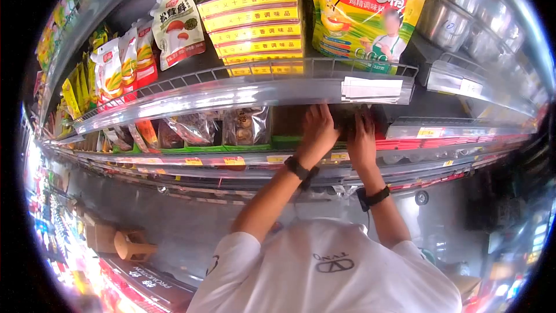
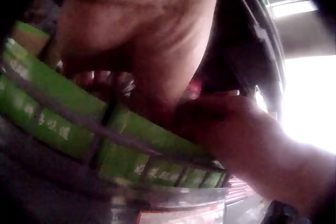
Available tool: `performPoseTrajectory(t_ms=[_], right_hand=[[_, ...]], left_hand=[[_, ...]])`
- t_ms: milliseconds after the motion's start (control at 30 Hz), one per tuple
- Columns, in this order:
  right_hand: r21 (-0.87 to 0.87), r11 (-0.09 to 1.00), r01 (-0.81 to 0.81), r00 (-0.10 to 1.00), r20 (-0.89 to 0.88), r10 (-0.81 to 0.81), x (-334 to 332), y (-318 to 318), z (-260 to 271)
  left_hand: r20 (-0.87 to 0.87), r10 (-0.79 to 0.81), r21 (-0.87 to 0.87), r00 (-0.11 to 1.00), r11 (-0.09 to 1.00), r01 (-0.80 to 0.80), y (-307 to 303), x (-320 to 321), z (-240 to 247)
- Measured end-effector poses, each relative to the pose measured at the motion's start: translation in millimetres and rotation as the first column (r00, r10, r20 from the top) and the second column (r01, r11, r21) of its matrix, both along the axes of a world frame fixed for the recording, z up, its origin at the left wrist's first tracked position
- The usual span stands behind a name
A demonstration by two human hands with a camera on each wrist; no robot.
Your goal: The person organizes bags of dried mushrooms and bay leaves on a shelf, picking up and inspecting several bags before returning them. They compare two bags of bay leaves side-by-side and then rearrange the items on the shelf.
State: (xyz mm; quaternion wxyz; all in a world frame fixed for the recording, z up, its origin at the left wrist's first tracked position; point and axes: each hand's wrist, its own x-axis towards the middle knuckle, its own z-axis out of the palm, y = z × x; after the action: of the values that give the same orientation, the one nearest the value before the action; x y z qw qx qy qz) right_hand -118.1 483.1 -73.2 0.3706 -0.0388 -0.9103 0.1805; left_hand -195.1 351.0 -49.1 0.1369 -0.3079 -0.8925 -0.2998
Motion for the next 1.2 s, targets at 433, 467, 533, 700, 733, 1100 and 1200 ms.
performPoseTrajectory(t_ms=[433,467,533,700,733,1100,1200], right_hand=[[0.013,1.000,0.009,0.995,0.102,-0.010,-0.4,1.3,1.0],[-0.008,1.000,0.002,0.994,0.113,-0.001,2.4,-3.0,4.4],[-0.018,1.000,-0.020,0.991,0.132,0.022,9.4,-10.8,11.3],[0.036,0.995,-0.094,0.992,0.086,0.091,27.0,-23.9,8.3],[0.066,0.993,-0.097,0.993,0.074,0.092,28.8,-23.4,5.5],[0.060,0.991,-0.116,0.976,0.194,0.103,39.0,-22.8,7.7],[-0.055,0.992,-0.111,0.986,0.120,0.116,27.1,-25.8,24.1]], left_hand=[[0.003,0.047,-0.196,0.999,0.980,-0.046,-66.6,49.9,-5.2],[-0.064,0.048,-0.236,0.997,0.970,-0.062,-68.6,53.4,-8.5],[-0.063,0.051,-0.281,0.997,0.957,-0.067,-67.2,63.4,-7.5],[-0.157,0.048,-0.264,0.986,0.960,-0.089,-68.9,67.6,-16.6],[-0.163,0.049,-0.264,0.985,0.960,-0.091,-70.5,68.1,-17.7],[-0.186,0.017,-0.232,0.982,0.971,-0.061,-81.8,71.5,-22.6],[-0.236,0.015,-0.262,0.972,0.962,-0.078,-84.0,71.9,-27.3]])
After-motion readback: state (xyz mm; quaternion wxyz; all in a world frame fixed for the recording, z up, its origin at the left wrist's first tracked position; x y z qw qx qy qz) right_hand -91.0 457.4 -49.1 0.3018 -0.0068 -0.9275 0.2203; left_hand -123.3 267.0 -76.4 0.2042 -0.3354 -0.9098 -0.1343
